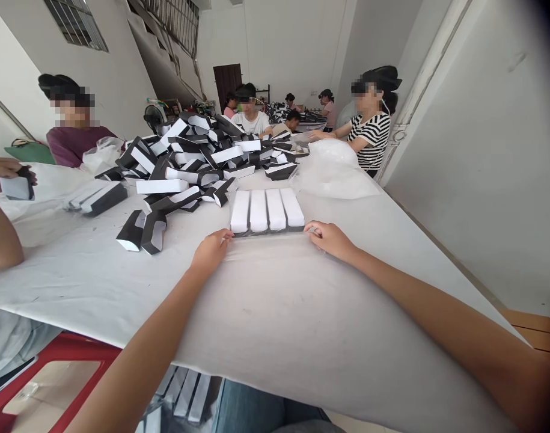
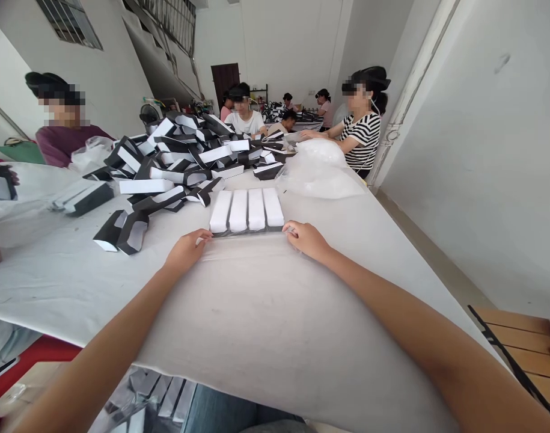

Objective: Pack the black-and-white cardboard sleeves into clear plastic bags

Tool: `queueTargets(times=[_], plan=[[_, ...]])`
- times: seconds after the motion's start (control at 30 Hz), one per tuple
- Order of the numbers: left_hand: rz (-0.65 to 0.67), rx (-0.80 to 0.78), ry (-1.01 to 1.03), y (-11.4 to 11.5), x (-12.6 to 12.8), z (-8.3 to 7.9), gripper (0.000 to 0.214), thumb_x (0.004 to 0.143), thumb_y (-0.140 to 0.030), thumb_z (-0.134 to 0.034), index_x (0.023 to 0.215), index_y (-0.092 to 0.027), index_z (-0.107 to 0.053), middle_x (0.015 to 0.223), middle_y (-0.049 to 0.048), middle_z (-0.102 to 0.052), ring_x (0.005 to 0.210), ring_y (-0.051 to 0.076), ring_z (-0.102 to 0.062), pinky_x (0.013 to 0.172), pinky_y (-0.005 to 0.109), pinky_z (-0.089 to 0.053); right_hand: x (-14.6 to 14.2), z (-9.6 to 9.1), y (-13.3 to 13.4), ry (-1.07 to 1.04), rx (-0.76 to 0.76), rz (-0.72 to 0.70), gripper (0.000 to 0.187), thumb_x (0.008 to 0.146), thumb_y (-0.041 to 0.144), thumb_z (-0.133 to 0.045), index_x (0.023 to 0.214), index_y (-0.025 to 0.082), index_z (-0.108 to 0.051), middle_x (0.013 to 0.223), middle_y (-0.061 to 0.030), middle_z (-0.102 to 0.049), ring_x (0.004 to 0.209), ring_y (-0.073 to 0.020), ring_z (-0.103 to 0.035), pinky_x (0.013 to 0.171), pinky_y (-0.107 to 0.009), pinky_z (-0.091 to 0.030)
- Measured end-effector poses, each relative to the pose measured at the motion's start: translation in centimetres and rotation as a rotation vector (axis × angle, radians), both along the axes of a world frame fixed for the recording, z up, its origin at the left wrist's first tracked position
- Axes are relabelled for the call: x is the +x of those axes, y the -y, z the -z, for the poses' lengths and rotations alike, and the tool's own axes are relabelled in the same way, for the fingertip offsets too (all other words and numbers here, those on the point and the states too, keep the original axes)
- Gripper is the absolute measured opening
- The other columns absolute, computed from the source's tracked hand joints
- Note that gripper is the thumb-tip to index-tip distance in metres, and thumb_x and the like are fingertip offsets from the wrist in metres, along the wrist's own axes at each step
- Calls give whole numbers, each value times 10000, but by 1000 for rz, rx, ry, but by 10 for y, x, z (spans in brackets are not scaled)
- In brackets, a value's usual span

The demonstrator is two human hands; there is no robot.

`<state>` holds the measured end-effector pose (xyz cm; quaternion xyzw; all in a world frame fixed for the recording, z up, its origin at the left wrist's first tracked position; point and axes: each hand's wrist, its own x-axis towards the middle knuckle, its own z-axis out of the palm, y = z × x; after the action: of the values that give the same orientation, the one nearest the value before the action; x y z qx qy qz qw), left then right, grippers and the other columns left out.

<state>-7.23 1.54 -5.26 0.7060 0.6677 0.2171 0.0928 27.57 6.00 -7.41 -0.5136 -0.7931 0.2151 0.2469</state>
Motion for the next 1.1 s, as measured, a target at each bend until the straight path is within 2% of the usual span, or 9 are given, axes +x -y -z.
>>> queueTargets(times=[0.07, 0.17, 0.23, 0.33, 0.43, 0.53, 0.63, 0.8, 1.1], plan=[[0, 36, -72, 1, -2, -2, 337, 884, -177, -398, 1135, -265, -605, 1166, 8, -674, 870, 221, -651, 705, 333, -505, -2, -3, 2, 187, 106, 20, 255, 899, 282, -427, 1060, 243, -620, 622, 25, -622, 533, -163, -550, 570, -285, -414], [35, 240, -156, 5, 5, -6, 346, 900, -189, -381, 1152, -221, -615, 1196, 57, -652, 1023, 268, -609, 844, 400, -504, -12, -15, 10, 369, 347, 66, 318, 927, 265, -408, 1143, 194, -631, 848, -77, -694, 777, -246, -618, 718, -364, -440], [177, 361, -158, 9, 18, -7, 369, 928, -216, -362, 1208, -198, -601, 1232, 76, -634, 1164, 270, -547, 981, 421, -455, -25, -25, 21, 346, 514, 24, 359, 955, 269, -373, 1199, 166, -615, 1056, -133, -681, 995, -287, -599, 874, -428, -422], [507, 297, -153, 16, 43, -3, 450, 979, -330, -345, 1399, -216, -461, 1417, 56, -520, 1346, 240, -419, 1143, 426, -314, -49, -29, 36, 266, 601, -212, 416, 980, 305, -346, 1335, 190, -532, 1352, -108, -563, 1280, -273, -463, 1090, -475, -302], [674, 137, -200, 20, 61, 5, 579, 991, -479, -324, 1518, -246, -266, 1559, 34, -327, 1455, 232, -250, 1217, 445, -147, -66, -17, 42, 253, 519, -404, 529, 985, 366, -353, 1488, 204, -341, 1524, -63, -390, 1434, -230, -281, 1194, -472, -153], [674, 61, -240, 20, 65, 11, 654, 986, -547, -285, 1550, -238, -161, 1594, 38, -231, 1479, 224, -174, 1230, 434, -74, -70, -2, 39, 244, 368, -455, 637, 979, 449, -356, 1545, 204, -197, 1588, -44, -252, 1470, -212, -190, 1213, -454, -120], [651, 29, -264, 19, 63, 13, 671, 984, -576, -243, 1555, -244, -131, 1598, 18, -212, 1489, 220, -117, 1229, 428, -62, -67, 5, 34, 245, 217, -435, 656, 981, 497, -313, 1555, 218, -160, 1608, -19, -164, 1482, -209, -134, 1218, -445, -95], [595, -51, -294, 17, 63, 14, 676, 978, -606, -185, 1551, -248, -165, 1594, 8, -216, 1488, 212, -129, 1223, 428, -79, -66, 0, 35, 280, 85, -380, 683, 978, 557, -245, 1556, 204, -159, 1611, -13, -128, 1488, -208, -97, 1218, -432, -64], [567, -90, -338, 17, 63, 12, 688, 964, -635, -152, 1553, -282, -123, 1606, -5, -133, 1489, 216, -116, 1212, 439, -69, -64, -1, 36, 337, 35, -347, 728, 962, 611, -186, 1560, 198, -137, 1609, -14, -123, 1488, -211, -91, 1213, -429, -49]])
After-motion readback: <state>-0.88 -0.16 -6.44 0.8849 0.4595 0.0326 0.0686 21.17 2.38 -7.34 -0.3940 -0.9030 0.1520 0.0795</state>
